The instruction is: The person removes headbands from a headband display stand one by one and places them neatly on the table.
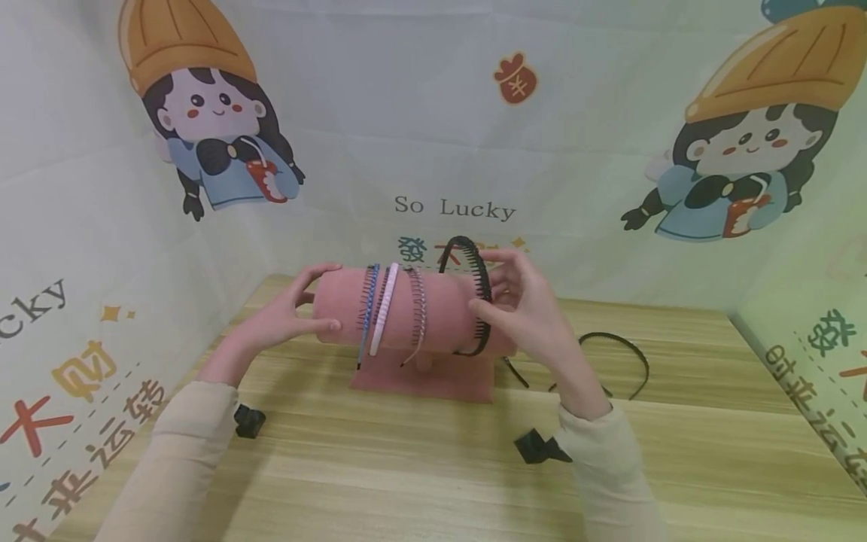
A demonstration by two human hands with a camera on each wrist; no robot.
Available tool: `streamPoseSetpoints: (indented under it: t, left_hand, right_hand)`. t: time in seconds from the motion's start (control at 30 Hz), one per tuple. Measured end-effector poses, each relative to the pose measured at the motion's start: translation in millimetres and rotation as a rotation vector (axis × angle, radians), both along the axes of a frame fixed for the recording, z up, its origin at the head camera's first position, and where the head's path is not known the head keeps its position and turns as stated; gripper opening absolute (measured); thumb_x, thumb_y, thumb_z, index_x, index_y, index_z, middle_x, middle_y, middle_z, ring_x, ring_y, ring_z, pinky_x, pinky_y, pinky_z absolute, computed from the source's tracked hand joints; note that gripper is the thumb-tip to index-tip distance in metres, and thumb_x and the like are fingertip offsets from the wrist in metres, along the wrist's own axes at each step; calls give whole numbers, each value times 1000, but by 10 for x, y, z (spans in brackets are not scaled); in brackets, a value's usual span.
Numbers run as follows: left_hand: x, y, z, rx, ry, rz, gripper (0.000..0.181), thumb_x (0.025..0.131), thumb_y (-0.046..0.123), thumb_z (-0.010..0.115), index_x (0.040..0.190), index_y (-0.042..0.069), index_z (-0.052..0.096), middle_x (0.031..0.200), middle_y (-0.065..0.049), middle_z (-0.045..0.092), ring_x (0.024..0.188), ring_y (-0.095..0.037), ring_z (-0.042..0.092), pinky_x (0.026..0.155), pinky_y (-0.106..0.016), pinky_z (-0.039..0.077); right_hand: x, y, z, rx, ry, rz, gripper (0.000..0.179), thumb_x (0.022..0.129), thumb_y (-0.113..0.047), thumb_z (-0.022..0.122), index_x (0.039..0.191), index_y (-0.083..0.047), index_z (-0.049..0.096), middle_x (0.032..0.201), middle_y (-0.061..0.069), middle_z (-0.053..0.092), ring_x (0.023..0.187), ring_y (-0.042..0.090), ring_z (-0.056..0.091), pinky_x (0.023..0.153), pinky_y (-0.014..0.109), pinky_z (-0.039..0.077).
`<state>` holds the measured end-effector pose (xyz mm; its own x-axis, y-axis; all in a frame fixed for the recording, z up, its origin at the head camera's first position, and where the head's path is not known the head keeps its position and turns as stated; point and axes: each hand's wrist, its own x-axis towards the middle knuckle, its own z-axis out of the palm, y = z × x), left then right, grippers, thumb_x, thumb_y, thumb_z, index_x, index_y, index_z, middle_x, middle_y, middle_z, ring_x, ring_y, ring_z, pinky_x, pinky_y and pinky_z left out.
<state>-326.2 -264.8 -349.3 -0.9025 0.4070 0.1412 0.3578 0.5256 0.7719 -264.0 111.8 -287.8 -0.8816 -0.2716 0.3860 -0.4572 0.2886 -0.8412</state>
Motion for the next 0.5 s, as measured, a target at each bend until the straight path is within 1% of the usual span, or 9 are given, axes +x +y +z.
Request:
streamPoseSetpoints:
  t: [0.1,0.2,0.33,0.5]
  left_hand:
    - [-8,-4,-6,-3,-4,3,89,86,24,77,154,30,20,159,-4,23,129,-38,47,89,-41,50]
    - [-8,-7,-9,-6,-6,3,89,86,25,77,154,31,20,159,-3,23,129,-38,46,89,-42,50]
    - [-3,-7,-3,-9,-5,3,89,87,25,77,154,31,19,159,-3,23,129,-37,46,89,-42,50]
    - [3,-1,1,-3,0,4,88,87,23,77,154,29,20,160,-6,23,129,-38,47,88,-40,51]
  right_hand:
    - [14,13,17,29,10,-30,60,86,-1,72,139,-11,46,108,15,63,92,19,59,84,31,56]
    - [37,33,42,69,48,-64,58,86,-1,73,138,-11,48,106,14,64,92,19,59,85,33,56]
    - [65,57,79,111,109,-102,56,86,-1,72,137,-10,52,104,13,66,89,18,59,81,26,54]
    - [89,77,111,125,131,-126,54,86,-2,72,137,-9,54,105,13,68,87,18,60,75,18,51]
